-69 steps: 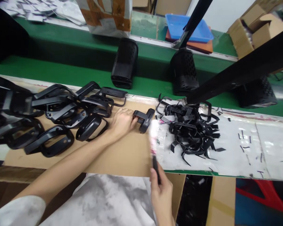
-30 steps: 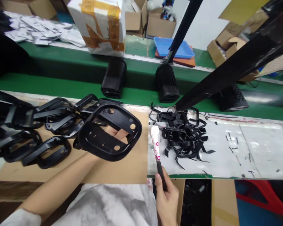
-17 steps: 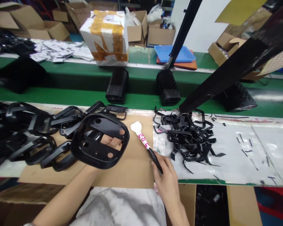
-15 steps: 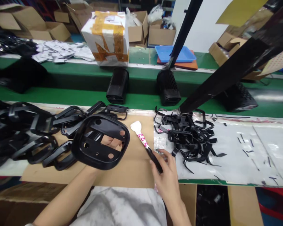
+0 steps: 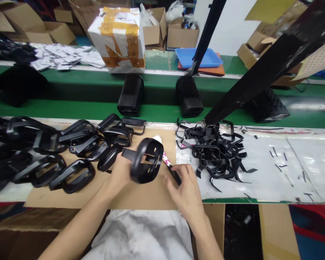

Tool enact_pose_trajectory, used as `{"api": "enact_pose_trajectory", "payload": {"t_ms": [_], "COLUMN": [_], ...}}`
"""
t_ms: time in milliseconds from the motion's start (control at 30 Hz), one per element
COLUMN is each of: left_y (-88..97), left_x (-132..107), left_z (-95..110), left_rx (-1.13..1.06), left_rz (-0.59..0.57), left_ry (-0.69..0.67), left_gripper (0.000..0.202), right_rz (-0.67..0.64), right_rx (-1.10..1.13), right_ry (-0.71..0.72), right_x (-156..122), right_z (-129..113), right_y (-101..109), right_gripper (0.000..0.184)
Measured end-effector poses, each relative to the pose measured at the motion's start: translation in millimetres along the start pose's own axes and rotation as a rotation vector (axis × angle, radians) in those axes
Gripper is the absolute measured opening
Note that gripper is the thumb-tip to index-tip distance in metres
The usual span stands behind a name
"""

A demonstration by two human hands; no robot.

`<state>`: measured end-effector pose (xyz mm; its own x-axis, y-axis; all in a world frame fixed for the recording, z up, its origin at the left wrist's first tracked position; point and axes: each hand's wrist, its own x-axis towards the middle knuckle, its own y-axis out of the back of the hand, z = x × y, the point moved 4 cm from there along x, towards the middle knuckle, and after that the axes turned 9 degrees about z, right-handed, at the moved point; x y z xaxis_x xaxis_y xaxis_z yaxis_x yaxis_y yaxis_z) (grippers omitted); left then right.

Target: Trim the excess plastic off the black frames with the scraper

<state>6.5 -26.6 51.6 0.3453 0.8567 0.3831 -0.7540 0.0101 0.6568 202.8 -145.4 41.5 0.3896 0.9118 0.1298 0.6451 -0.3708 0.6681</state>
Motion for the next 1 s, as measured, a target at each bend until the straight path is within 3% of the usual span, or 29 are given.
{"api": "enact_pose_trajectory", "payload": {"t_ms": [67,133,267,433,533,633,767,900,1000], "left_y": [-9.5,-21.0,-36.0,-41.9,-45.7,-52.2,-61.1,-63.3,-62.5], "left_x": [1,0,-3,-3,0,5,12,11,9], "left_z": [-7,-13,-20,-21,-24,-28,-29,-28,-27], "left_rx": [0.1,0.186,0.298,0.425,0.451,0.464,0.473,0.461,0.447], "left_rz": [-0.049,-0.122,-0.148,-0.158,-0.184,-0.171,-0.13,-0.119,-0.12], "left_ry": [0.017,0.029,0.003,-0.092,-0.103,-0.1,-0.108,-0.089,-0.091], "left_gripper": [0.022,0.019,0.018,0.021,0.018,0.016,0.019,0.017,0.016], "right_rz": [-0.019,-0.054,-0.044,-0.061,-0.01,0.032,0.017,-0.088,-0.082], "right_rx": [-0.153,-0.172,-0.053,0.388,0.482,0.349,0.154,0.112,0.122], "right_ry": [-0.014,-0.047,-0.152,-0.655,-0.79,-0.686,-0.48,-0.468,-0.459], "right_x": [-7,-11,-20,-69,-109,-127,-118,-103,-101], "right_z": [27,45,51,59,71,76,65,63,67], "right_y": [-3,-1,15,23,23,23,14,4,9], "right_gripper": [0.038,0.034,0.036,0.047,0.055,0.061,0.059,0.06,0.058]}}
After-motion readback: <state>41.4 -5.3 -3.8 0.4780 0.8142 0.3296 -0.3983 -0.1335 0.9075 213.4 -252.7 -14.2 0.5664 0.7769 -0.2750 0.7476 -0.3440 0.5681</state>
